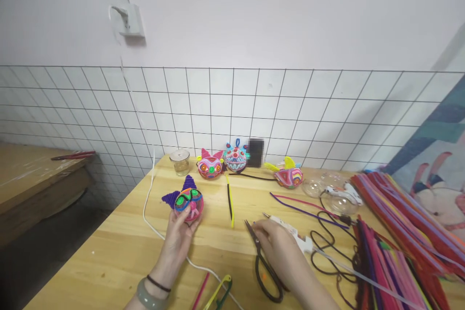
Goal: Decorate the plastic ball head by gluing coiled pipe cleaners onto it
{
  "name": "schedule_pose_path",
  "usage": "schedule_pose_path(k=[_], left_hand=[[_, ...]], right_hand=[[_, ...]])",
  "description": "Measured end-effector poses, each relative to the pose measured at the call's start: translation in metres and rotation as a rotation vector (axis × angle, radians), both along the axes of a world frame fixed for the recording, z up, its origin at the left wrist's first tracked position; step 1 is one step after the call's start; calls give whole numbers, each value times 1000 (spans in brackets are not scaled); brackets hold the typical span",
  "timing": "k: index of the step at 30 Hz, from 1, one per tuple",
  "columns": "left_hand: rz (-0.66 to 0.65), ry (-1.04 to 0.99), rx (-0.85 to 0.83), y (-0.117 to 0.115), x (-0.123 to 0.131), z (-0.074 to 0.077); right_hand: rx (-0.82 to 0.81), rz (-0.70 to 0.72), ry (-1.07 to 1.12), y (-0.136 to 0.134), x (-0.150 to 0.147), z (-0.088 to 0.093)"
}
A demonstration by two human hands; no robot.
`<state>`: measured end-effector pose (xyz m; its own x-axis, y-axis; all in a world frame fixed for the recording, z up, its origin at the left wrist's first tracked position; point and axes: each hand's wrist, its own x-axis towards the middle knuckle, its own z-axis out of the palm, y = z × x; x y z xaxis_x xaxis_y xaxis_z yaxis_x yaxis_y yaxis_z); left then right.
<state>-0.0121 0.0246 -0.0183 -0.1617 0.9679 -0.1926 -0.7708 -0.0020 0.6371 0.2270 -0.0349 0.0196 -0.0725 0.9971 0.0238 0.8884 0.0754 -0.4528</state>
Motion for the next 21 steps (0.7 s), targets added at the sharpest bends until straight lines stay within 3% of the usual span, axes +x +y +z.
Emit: schedule_pose_path(k=[5,9,15,21], left_hand=[[12,148,101,-1,6,-9],[63,187,137,5,9,-17],[81,185,111,11,10,-23],[71,200,106,8,9,-20]], right_hand=[[-73,36,-135,85,-38,-2],[-149,-16,-226,128,-64,-16],[-218,-65,-216,144,-67,-27],[-252,-75,-62,138,-18,-12]])
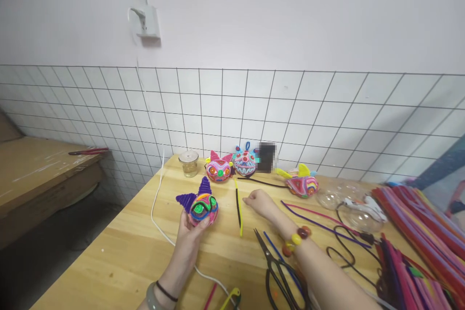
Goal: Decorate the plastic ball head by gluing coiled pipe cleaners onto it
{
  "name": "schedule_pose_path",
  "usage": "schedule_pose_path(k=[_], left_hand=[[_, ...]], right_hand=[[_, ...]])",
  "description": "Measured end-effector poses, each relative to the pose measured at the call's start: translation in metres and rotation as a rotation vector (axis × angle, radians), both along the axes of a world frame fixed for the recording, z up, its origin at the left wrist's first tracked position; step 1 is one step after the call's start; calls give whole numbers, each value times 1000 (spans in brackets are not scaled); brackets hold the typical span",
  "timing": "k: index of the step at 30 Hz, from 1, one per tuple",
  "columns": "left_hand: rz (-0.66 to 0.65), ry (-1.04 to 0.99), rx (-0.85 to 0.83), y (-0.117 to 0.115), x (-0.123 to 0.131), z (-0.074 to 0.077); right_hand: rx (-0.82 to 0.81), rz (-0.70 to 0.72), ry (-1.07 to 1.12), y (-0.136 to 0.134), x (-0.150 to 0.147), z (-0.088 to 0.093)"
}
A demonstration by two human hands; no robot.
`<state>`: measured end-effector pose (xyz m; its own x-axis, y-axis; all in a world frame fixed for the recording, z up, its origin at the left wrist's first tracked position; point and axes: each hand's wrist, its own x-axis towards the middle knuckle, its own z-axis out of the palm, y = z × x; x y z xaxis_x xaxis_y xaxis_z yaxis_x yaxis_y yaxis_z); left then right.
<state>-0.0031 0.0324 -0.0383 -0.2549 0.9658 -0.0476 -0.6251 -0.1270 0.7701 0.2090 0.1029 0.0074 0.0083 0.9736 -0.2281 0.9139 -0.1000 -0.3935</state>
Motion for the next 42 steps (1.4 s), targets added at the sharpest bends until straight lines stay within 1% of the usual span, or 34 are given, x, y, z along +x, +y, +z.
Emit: schedule_pose_path(k=[5,7,8,11,14,17,21,25,28,31,35,38,40,42], left_hand=[[10,15,0,0,2,-2],[1,18,4,0,3,-3],[-3,22,4,0,4,-3],[15,42,-7,0,5,-3],[71,80,-6,1,4,-2],[122,110,-18,1,2,-1],[79,123,-33,1,2,0],[128,89,-29,-1,2,2],[95,110,-51,-2,-1,4],[94,125,-49,-2,-1,3],[108,118,-11,0,3,-3],[68,137,-19,-3,7,-4],[44,135,-31,-6,10,-3],[22,128,-34,-11,14,-1]], right_hand=[[58,-61,36,-24,62,21],[81,-64,40,-30,73,22],[88,-56,45,-31,73,21],[87,-12,65,-26,54,8],[61,31,65,-15,21,-6],[26,55,35,-3,-10,-14],[-6,15,-24,11,-36,-16],[-27,-69,-61,21,-52,-17],[-36,-109,-35,25,-56,-19],[-14,-106,56,26,-53,-16],[82,-58,263,17,-36,-1],[179,-11,446,-5,-21,17],[254,19,553,-28,-14,28],[318,48,633,-56,-13,35]])
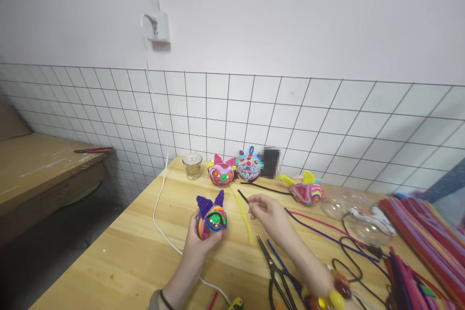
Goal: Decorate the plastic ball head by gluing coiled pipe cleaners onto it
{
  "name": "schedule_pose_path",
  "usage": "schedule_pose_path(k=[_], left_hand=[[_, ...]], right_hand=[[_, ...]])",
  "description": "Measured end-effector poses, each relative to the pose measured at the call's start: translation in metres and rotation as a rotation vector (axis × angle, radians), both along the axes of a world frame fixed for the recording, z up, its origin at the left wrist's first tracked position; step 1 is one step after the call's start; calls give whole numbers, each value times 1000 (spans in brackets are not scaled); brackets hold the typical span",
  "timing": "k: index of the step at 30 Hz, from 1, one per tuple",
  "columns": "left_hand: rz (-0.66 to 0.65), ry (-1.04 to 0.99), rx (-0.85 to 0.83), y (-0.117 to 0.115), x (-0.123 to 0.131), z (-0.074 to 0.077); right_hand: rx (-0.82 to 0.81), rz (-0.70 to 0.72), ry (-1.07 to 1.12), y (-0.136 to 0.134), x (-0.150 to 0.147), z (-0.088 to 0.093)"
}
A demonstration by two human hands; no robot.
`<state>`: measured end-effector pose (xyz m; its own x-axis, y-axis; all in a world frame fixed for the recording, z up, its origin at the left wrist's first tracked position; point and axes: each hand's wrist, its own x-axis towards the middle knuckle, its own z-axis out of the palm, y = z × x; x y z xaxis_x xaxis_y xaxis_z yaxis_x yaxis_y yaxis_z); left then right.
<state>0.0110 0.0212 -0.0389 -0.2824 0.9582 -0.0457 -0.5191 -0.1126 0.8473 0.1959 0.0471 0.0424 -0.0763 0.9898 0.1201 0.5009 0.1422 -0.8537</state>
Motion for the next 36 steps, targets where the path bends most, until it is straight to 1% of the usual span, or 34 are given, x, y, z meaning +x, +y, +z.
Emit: schedule_pose_path(k=[3,4,7,9,11,15,19,22,26,33,36], left_hand=[[-34,2,11,-7,6,2],[-50,2,21,-9,8,3],[-156,-15,51,-16,8,5],[-279,-41,50,-20,5,6],[-352,-76,39,-23,2,8],[-383,-140,16,-26,-2,9],[-407,-193,8,-27,-1,10],[-385,-193,-4,-26,-1,10],[-353,-177,-25,-26,-1,10],[-368,-154,-24,-30,1,17],[-363,-138,-25,-30,1,19]], right_hand=[[46,20,36,-42,-10,0],[88,6,-12,-54,-15,-3],[309,-18,-174,-79,-32,-16],[440,-32,-236,-87,-42,-25],[541,-57,-287,-90,-49,-31],[663,-74,-387,-91,-56,-34],[717,-86,-428,-89,-59,-32],[742,-81,-451,-89,-62,-30],[712,-44,-468,-91,-64,-29],[650,-28,-472,-93,-64,-29],[647,-32,-463,-93,-65,-28]])
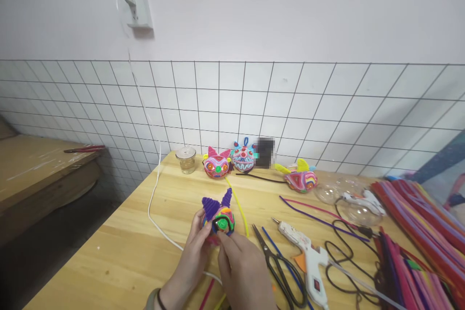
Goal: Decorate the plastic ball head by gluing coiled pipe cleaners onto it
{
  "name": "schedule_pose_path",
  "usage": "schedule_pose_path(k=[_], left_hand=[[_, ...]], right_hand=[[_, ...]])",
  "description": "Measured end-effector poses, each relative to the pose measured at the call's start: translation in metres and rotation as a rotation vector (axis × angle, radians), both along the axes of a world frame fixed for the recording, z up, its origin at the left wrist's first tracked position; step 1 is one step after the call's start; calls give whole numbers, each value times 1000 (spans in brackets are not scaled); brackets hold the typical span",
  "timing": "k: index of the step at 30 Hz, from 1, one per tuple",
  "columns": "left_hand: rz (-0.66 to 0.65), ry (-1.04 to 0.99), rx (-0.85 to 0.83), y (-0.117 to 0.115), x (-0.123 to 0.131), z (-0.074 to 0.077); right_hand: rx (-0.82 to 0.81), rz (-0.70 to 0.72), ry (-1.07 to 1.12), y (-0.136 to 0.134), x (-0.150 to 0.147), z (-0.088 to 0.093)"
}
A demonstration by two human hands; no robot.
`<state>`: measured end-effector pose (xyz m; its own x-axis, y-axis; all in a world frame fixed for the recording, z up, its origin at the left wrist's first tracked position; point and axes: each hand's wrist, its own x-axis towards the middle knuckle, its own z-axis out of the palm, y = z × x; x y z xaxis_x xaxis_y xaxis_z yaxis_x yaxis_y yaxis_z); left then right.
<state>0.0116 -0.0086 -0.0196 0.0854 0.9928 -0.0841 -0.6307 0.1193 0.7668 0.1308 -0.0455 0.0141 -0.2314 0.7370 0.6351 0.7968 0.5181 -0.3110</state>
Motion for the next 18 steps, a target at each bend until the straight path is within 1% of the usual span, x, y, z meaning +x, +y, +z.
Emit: schedule_pose_path(k=[9,18], left_hand=[[26,64,-33,2,0,-1],[4,9,-79,1,2,7]], right_hand=[[-36,-15,-53,-2,2,-3],[-91,-13,-64,-1,2,-5]])
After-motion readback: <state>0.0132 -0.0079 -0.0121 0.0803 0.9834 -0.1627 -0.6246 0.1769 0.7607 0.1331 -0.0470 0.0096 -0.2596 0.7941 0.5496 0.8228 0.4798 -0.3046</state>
